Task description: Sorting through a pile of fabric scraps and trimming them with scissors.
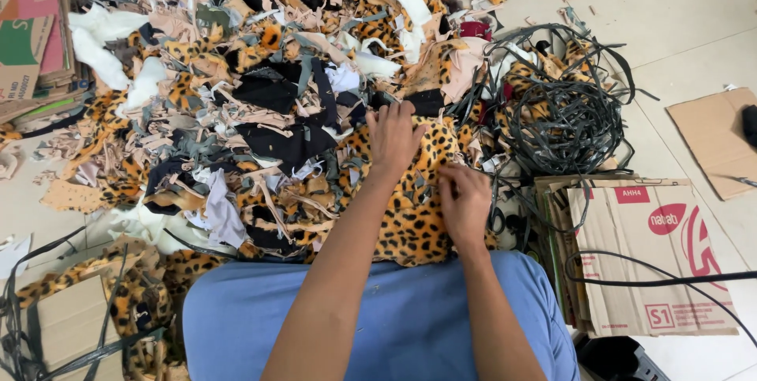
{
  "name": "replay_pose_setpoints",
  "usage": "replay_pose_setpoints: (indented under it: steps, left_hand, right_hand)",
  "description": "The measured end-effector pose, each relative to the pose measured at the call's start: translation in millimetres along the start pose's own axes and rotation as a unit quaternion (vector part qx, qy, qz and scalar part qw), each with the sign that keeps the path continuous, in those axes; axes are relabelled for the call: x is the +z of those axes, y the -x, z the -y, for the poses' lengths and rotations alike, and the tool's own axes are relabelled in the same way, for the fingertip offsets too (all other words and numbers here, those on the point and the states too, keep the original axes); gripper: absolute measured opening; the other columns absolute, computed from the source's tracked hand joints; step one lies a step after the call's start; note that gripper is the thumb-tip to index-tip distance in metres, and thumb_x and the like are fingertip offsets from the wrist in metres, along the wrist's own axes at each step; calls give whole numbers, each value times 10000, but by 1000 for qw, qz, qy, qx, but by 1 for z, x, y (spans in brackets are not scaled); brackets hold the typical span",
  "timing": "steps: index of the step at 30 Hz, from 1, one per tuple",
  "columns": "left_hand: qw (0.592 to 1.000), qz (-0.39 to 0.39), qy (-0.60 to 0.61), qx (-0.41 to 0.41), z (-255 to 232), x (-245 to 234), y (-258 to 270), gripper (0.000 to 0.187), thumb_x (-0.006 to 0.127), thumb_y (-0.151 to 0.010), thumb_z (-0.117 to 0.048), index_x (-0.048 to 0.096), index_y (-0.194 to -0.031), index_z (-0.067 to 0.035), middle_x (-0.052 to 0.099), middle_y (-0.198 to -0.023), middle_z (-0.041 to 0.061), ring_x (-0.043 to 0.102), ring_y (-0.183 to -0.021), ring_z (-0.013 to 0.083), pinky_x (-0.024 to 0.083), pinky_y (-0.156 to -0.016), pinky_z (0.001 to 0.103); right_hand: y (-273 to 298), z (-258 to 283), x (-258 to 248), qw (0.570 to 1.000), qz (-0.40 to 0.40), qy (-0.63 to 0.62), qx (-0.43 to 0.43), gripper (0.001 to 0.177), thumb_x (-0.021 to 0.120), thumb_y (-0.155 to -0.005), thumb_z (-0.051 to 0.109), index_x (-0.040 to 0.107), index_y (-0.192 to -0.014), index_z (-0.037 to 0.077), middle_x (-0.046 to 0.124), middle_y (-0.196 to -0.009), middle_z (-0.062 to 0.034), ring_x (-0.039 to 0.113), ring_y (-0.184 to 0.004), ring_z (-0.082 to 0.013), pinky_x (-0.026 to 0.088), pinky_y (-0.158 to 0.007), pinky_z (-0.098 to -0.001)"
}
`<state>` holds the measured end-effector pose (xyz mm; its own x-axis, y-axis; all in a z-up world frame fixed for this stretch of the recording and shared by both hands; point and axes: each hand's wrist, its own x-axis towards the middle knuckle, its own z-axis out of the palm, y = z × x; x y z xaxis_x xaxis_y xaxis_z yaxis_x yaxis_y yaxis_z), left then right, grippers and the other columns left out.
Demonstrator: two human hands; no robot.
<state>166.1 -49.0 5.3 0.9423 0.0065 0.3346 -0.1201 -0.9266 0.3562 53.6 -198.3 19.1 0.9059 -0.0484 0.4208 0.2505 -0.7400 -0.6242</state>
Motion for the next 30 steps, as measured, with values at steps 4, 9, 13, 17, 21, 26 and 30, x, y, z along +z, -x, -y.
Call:
replay_pose_setpoints:
  steps: [4, 9, 13, 17, 21, 26, 30]
  left_hand:
    - [998, -21, 12, 54, -3, -13, 15, 326, 784, -899, -274, 603, -1134, -138, 604, -1040, 45, 569, -1075, 235, 341, -1030, 480]
    - [993, 48, -3, 105, 2, -7, 32, 256, 710, -969, -344, 711, -1130, -145, 643, -1199, 73, 502, -1268, 246, 209, -1145, 605]
    - [993, 70, 13, 93, 2, -13, 39, 306, 682, -995, -337, 694, -1226, -137, 618, -1310, 91, 479, -1326, 261, 198, -1161, 622]
    - [990, 97, 48, 88, -6, -35, 49, 366, 644, -1025, -325, 650, -1337, -133, 547, -1450, 131, 411, -1425, 302, 181, -1173, 623]
    - [986, 119, 71, 89, 4, -32, 62, 398, 622, -1039, -320, 614, -1389, -131, 438, -1563, 163, 331, -1492, 347, 165, -1187, 652]
    - [989, 74, 103, 70, -7, -58, 81, 341, 599, -1051, -322, 654, -1318, -116, 480, -1516, 157, 361, -1472, 339, 176, -1189, 624]
    - [990, -3, 127, 68, -7, -53, 119, 171, 652, -1020, -278, 712, -1093, -136, 576, -1275, 54, 474, -1326, 250, 259, -1146, 532]
  right_hand:
    - [6, -35, 8, 999, -30, 5, 37, 165, 673, -986, 46, 783, -1072, 133, 724, -1105, -45, 612, -1101, -233, 487, -921, -344]
    - [7, -42, 5, 997, -27, -16, 64, 82, 706, -995, 103, 767, -1042, 131, 702, -1068, -43, 608, -1157, -258, 441, -1021, -391]
    - [10, -44, 8, 997, -21, -15, 76, 66, 721, -1010, 170, 760, -1039, 126, 691, -1066, -42, 597, -1171, -243, 425, -1037, -386]
    - [10, -44, 10, 995, -10, 13, 96, 181, 760, -1002, 290, 724, -1080, 130, 608, -1113, -44, 536, -1187, -283, 402, -1040, -433]
    - [6, -34, 4, 998, 1, 7, 63, 140, 777, -996, 185, 717, -1002, 58, 599, -1012, -61, 565, -1177, -267, 358, -1059, -407]
    - [9, -35, -2, 993, 11, -20, 117, 174, 800, -967, 233, 707, -1065, 123, 583, -1096, -60, 543, -1182, -289, 398, -1026, -438]
    - [9, -39, -15, 989, 23, -26, 146, 167, 805, -928, 241, 744, -1069, 176, 650, -1038, -101, 634, -1036, -322, 513, -897, -446]
